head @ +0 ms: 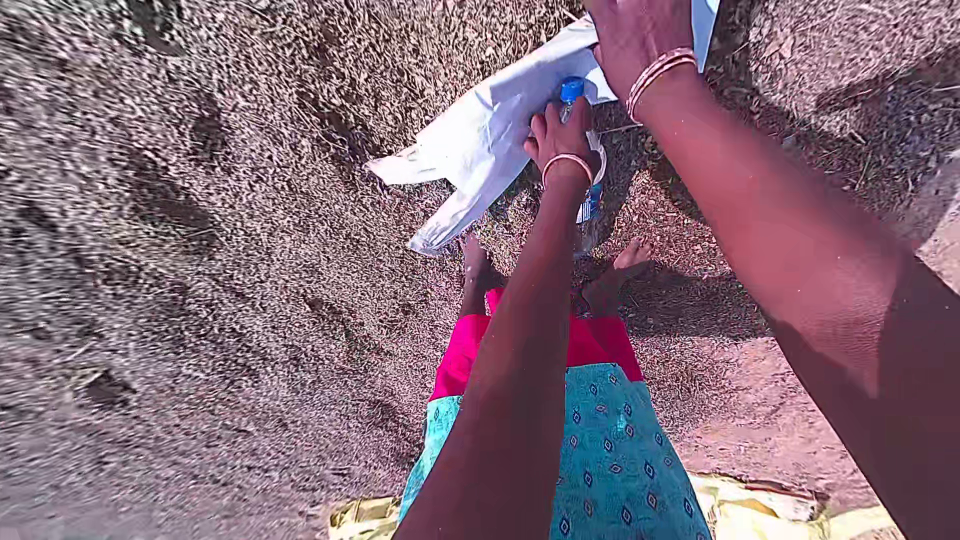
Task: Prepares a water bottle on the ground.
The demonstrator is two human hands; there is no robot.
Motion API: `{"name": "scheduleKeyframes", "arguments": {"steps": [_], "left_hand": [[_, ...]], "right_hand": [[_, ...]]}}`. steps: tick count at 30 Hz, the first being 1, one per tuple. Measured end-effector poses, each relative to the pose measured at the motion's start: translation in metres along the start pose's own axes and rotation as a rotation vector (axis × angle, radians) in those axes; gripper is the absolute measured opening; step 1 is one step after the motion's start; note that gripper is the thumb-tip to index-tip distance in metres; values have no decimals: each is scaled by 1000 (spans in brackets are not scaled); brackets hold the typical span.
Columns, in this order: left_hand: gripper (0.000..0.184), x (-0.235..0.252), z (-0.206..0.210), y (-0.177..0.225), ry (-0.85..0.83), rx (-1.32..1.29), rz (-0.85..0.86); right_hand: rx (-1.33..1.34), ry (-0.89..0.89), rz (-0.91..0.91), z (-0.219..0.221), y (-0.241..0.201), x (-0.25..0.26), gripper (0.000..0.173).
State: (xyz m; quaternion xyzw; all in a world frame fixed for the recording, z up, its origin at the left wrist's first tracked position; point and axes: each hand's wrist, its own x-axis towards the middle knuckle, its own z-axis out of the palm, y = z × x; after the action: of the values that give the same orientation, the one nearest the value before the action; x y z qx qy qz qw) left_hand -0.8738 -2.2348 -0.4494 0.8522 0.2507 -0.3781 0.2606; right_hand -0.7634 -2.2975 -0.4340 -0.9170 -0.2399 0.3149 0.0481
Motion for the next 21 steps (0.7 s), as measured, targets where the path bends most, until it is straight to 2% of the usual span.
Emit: {"name": "scheduleKeyframes", "arguments": {"steps": [2,4,8,11,14,15,17,19,21], "left_hand": [[88,0,1,-5,36,-55,-23],[98,-2,4,-8,89,-110,-34],[109,-9,4,-8,126,-223,-30],[99,-17,6,-5,62,-203,7],[76,-31,6,3,-57,-200,68],[66,-39,5,4,-85,-242,106],[48,-66,13,-7,-93,-369,203],[31,-107,36,-36,40,-537,322],[26,-154,53,-67,105,-683,368]], "right_hand": [[32,59,91,3,4,-7,50],[33,114,142,16,12,-11,51],[30,-26,150,38,16,-29,45],[152,-185,275,56,18,-49,48],[363,-289,396,73,31,-77,48],[443,-247,406,79,37,-90,46],[600,-25,431,102,52,-113,44],[729,277,643,112,63,-136,43],[829,631,852,113,79,-155,33]]}}
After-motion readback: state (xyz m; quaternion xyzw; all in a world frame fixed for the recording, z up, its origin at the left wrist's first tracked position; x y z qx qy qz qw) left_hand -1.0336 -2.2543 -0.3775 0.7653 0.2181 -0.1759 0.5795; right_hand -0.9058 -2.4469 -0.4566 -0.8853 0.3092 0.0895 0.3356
